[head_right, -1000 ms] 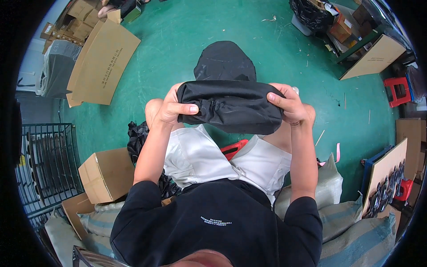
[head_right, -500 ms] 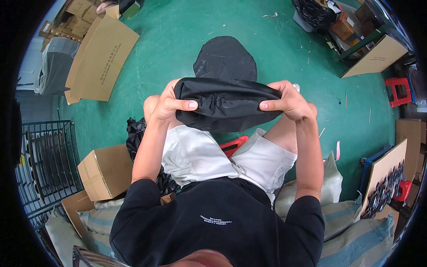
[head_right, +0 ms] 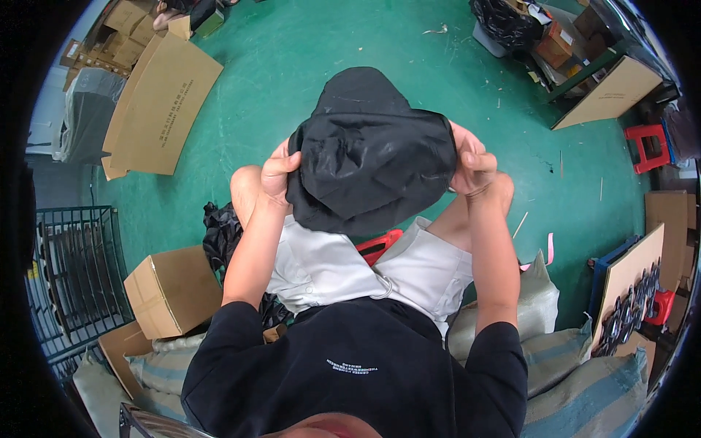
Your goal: Inspect and organize black fabric protective covers in a workshop setting.
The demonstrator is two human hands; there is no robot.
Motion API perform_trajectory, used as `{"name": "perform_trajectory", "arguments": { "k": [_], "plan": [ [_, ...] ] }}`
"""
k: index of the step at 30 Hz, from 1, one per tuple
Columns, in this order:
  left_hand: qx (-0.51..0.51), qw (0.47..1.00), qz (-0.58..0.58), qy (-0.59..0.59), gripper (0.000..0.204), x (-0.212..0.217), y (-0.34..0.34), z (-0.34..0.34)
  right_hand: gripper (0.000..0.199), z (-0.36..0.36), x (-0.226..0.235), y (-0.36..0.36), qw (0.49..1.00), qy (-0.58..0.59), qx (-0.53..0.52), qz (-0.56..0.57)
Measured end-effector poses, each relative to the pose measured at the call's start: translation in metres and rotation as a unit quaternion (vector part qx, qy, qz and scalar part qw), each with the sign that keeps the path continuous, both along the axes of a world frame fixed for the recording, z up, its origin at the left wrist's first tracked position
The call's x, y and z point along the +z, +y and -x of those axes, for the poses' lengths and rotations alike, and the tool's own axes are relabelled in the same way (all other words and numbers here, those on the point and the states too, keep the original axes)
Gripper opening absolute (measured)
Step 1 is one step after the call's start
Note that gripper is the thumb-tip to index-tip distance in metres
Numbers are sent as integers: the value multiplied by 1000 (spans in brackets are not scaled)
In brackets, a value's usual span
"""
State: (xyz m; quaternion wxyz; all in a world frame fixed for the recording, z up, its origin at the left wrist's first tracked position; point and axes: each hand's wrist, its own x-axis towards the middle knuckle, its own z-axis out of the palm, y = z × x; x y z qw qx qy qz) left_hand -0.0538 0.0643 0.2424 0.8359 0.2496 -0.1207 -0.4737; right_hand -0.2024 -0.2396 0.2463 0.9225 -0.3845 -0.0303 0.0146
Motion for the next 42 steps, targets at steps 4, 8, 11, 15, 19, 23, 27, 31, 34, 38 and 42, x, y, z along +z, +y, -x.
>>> {"name": "perform_trajectory", "arguments": {
  "k": [4,8,11,15,19,23,27,31,34,38,42],
  "plan": [
    [-22,984,147,95,60,-13,-8,8,109,-3,-16,9,982,-81,38,-168],
    [-61,965,234,95,74,-17,-21,14,96,-5,-22,13,963,-110,57,-239],
    [-33,978,199,50,81,-11,-17,15,77,-2,-16,3,997,-24,-36,-66],
    [24,989,141,23,79,-9,-13,21,60,-3,-18,-5,999,14,-30,-39],
    [25,995,96,22,82,-14,-10,17,49,-4,-34,-7,997,24,-33,-63],
    [2,998,57,7,81,-19,-9,9,43,-7,-44,-7,994,-7,-29,-104],
    [-8,998,53,24,81,-22,-16,5,38,-6,-43,-4,987,33,-41,-150],
    [2,999,39,37,82,-25,-25,2,38,-9,-43,-2,981,80,-62,-166],
    [-7,999,42,21,81,-25,-27,-1,36,-16,-48,-5,986,64,-87,-128],
    [-14,998,44,49,81,-22,-27,-4,36,-17,-53,-12,989,60,-96,-99],
    [-8,998,26,50,72,-19,-23,-5,31,-18,-61,-16,989,68,-97,-92]
  ]
}}
